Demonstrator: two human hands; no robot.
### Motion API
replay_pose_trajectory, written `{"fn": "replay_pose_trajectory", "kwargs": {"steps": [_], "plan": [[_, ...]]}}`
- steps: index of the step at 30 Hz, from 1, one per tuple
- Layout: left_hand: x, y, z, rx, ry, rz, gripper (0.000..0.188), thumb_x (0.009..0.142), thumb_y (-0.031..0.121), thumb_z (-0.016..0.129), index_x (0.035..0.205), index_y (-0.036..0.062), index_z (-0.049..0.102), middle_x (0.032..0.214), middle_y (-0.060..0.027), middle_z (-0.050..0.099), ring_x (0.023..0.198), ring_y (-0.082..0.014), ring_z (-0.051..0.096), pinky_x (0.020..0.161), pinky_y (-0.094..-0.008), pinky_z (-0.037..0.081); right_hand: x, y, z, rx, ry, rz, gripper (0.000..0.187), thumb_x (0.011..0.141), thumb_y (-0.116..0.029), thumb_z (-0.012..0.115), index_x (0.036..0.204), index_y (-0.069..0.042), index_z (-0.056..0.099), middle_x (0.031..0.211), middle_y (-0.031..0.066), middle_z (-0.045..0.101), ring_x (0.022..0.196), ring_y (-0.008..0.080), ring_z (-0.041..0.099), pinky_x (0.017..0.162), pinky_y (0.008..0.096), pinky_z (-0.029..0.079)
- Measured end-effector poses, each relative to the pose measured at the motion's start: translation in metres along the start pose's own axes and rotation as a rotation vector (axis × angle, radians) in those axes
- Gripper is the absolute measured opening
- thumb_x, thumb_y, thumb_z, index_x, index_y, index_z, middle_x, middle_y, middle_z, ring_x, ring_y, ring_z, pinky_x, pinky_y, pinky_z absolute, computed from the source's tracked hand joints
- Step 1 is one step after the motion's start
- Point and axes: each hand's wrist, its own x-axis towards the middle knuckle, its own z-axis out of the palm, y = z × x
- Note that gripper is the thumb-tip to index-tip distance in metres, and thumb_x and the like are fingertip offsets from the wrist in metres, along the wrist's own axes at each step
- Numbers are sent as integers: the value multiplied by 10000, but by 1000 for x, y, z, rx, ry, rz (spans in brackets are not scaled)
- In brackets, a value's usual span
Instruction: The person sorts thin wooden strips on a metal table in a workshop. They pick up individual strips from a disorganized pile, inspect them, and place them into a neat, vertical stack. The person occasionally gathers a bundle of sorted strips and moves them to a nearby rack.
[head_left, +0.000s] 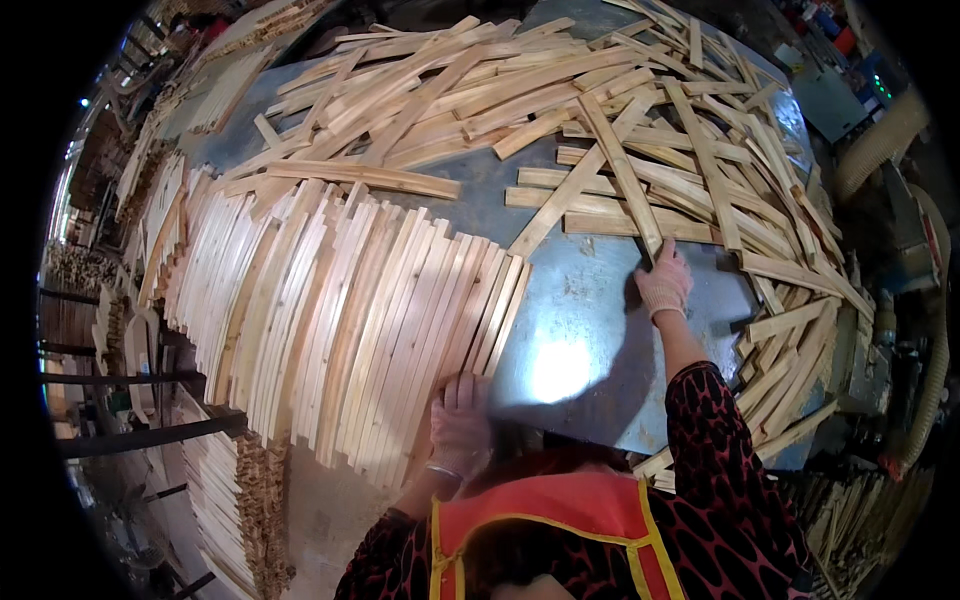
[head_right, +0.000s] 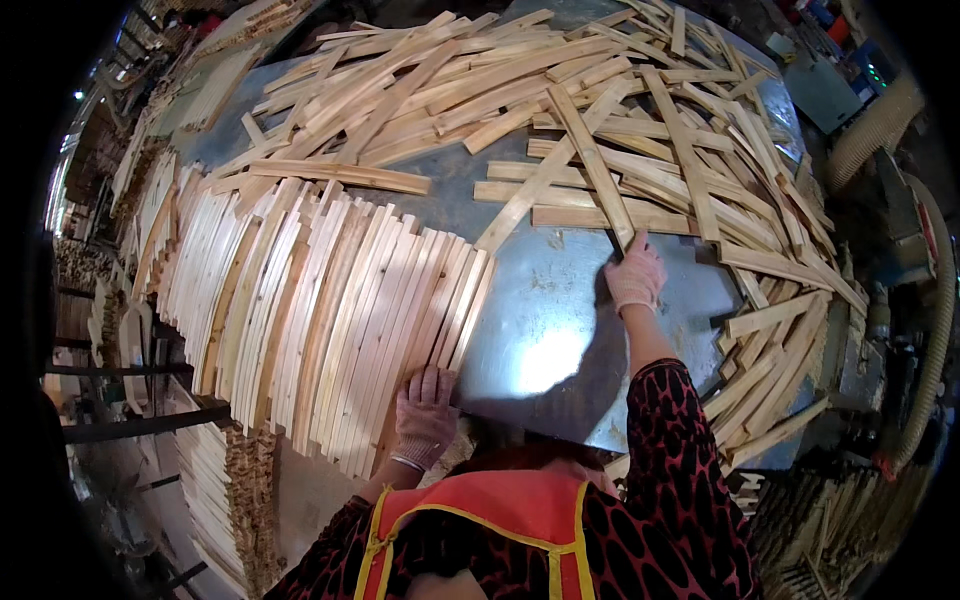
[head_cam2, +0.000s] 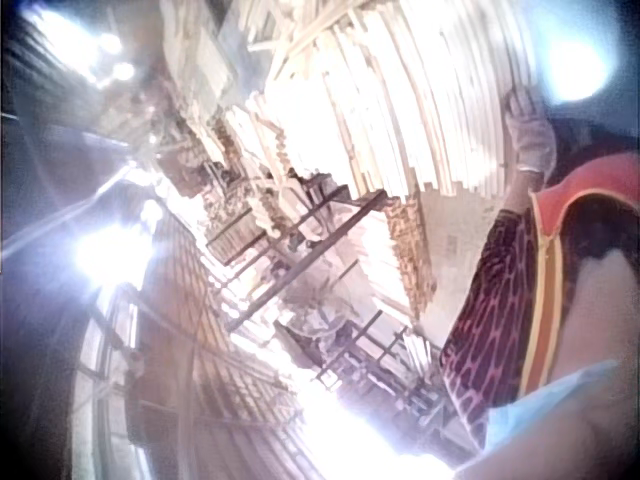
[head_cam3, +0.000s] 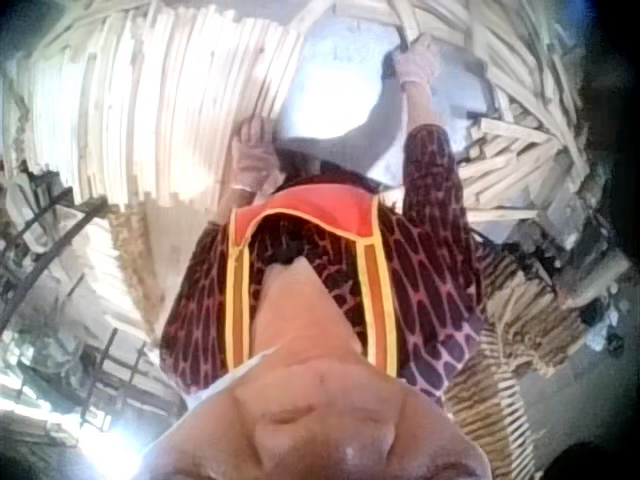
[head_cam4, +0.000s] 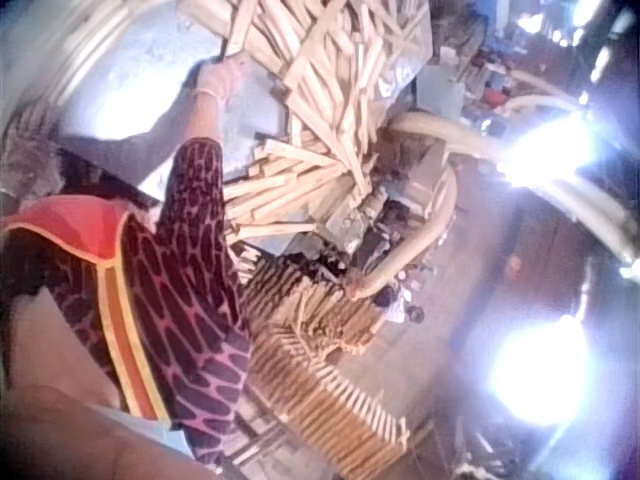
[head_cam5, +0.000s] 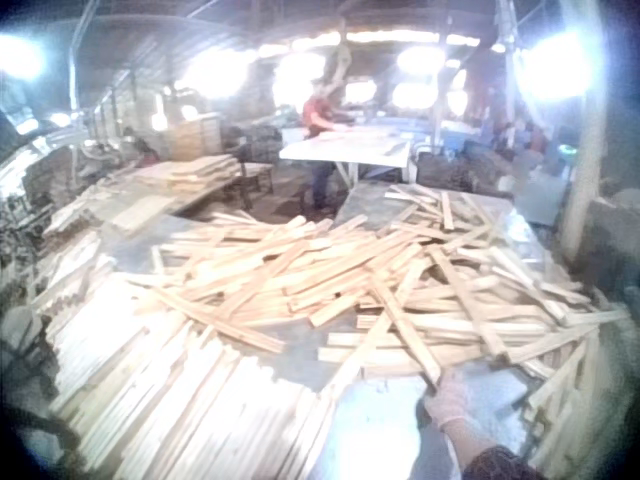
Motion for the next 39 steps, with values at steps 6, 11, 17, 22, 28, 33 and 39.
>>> {"fn": "replay_pose_trajectory", "kwargs": {"steps": [6, 11, 17, 22, 28, 33, 39], "plan": [[16, 0, 6, -36, 50, -75, 727, 818, 269, 686, 1494, 70, 507, 1529, -210, 499, 1456, -442, 450, 1169, -603, 373, 10, 33, 69, 937, -326, 167, 715, 857, -138, 791, 1508, 7, 534, 1317, 186, 703, 1235, 311, 668, 1053, 410, 540], [13, 4, 0, -92, 1, -109, 699, 870, 279, 664, 1516, 73, 494, 1526, -188, 508, 1464, -455, 443, 1198, -632, 351, 157, -62, 2, 1338, -251, 67, 427, 1013, -318, 677, 1328, -33, 628, 1128, 124, 683, 1026, 271, 649, 934, 387, 531], [28, 1, -13, -87, -16, -79, 606, 912, 206, 588, 1510, 110, 553, 1518, -157, 519, 1399, -419, 503, 1160, -626, 420, 142, -145, 68, -34, -113, -788, 583, 917, -536, 664, 1339, -137, 714, 1404, 130, 662, 1340, 372, 563, 1157, 452, 408], [12, 2, 3, -182, -50, -134, 623, 946, 245, 565, 1539, 59, 528, 1542, -165, 529, 1430, -384, 489, 1182, -612, 386, 136, -124, 16, -288, -312, -894, 488, 912, -592, 616, 1057, -178, 829, 1152, 87, 749, 1225, 308, 631, 1068, 486, 413], [6, 1, 23, -140, 15, -138, 632, 969, 279, 577, 1548, 33, 512, 1606, -182, 473, 1503, -381, 434, 1204, -526, 377, 120, 40, 11, -524, -101, -781, 344, 958, -231, 619, 1230, -61, 746, 1426, 167, 644, 1393, 349, 542, 1143, 511, 419], [11, -35, -47, -313, -61, -64, 673, 938, 287, 656, 1542, 28, 510, 1568, -168, 491, 1525, -362, 414, 1197, -500, 395, 72, 72, 37, -491, 198, -520, 537, 953, -45, 616, 1486, -44, 549, 1604, 148, 491, 1486, 376, 462, 1162, 451, 454], [-124, -134, -50, -469, 444, -562, 521, 885, 179, 747, 1382, 64, 639, 1354, -132, 659, 1308, -317, 594, 1139, -414, 478, -10, 39, -5, 128, -420, -52, 612, 982, -91, 653, 1567, -5, 495, 1489, 195, 611, 1353, 379, 598, 1145, 406, 467]]}}
